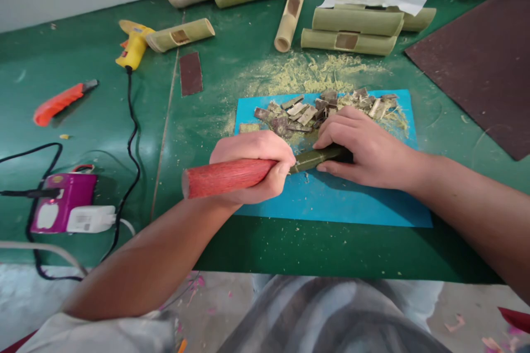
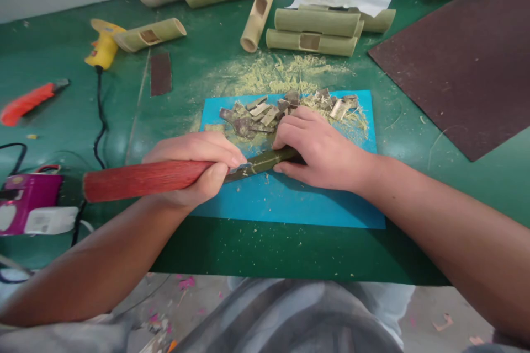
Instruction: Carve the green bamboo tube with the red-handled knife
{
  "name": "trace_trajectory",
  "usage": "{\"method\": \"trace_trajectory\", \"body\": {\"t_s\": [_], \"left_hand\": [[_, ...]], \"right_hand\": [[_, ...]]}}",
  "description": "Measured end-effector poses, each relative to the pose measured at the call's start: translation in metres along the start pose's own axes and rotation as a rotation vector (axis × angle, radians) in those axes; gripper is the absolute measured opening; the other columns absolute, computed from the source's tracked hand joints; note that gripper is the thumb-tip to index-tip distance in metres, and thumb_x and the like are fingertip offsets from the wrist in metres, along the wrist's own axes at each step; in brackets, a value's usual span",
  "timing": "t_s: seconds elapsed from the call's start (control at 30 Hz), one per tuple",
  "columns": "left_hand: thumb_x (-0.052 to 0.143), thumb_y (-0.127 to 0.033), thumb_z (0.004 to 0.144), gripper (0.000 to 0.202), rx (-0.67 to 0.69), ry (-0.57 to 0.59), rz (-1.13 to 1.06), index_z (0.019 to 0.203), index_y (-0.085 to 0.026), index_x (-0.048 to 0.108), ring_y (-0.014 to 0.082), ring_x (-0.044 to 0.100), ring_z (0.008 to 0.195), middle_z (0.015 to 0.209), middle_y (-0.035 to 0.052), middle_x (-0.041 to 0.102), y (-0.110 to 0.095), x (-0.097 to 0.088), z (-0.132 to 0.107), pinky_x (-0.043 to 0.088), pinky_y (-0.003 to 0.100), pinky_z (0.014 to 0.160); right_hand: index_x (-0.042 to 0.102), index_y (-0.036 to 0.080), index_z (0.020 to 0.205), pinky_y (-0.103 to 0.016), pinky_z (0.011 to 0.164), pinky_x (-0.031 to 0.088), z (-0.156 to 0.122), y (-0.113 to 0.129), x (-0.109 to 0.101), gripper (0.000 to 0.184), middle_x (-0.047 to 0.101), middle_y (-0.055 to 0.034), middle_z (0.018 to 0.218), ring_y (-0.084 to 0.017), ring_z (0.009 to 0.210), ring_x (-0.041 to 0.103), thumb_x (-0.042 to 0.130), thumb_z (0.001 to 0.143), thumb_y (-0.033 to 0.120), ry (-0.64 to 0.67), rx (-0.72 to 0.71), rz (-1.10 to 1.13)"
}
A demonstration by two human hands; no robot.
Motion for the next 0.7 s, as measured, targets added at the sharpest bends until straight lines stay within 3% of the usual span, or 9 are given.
{"method": "trace_trajectory", "body": {"t_s": [0.13,0.33,0.53,0.7], "left_hand": [[0.069,-0.015,0.092,0.013,0.006,0.01,0.015,0.084,-0.025,0.071,0.0154,0.078,0.068,0.079,0.0006,0.081,-0.0016,0.0006,-0.0003,0.066,0.027,0.065],[0.074,-0.015,0.092,0.011,0.006,-0.01,0.064,0.089,-0.025,0.074,0.0158,0.082,0.08,0.089,-0.0005,0.084,-0.0038,0.0019,-0.0016,0.069,0.027,0.079],[0.069,-0.013,0.093,0.014,0.024,-0.046,-0.003,0.084,-0.023,0.071,0.0139,0.078,0.07,0.079,-0.0003,0.08,-0.0014,0.0006,-0.0022,0.066,0.025,0.068],[0.068,-0.013,0.092,0.014,0.029,-0.001,0.004,0.083,-0.023,0.071,0.0139,0.076,0.068,0.078,0.0007,0.079,-0.0009,0.0001,-0.0005,0.064,0.025,0.066]], "right_hand": [[0.061,0.023,0.097,-0.042,0.089,0.042,-0.0001,0.0009,0.0003,0.016,0.069,-0.0074,0.1,-0.026,0.094,0.057,0.068,0.098,0.037,0.003,0.0,-0.006],[0.061,0.023,0.097,-0.044,0.089,0.042,0.0003,0.0014,-0.0004,0.016,0.07,-0.0089,0.1,-0.027,0.095,0.058,0.067,0.098,0.038,0.012,0.015,-0.016],[0.062,0.024,0.096,-0.043,0.088,0.043,-0.0002,-0.0009,-0.0008,0.016,0.071,-0.0081,0.099,-0.027,0.093,0.058,0.069,0.097,0.037,-0.002,0.007,-0.006],[0.061,0.023,0.098,-0.043,0.09,0.043,-0.0002,-0.0006,0.001,0.016,0.07,-0.0081,0.1,-0.027,0.095,0.058,0.069,0.098,0.037,-0.012,-0.011,-0.017]]}}
Point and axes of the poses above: each hand's wrist, its own z-axis towards the middle knuckle, its own x-axis out of the palm, y = z × x, the point moved 5 cm from there along z, towards the middle knuckle
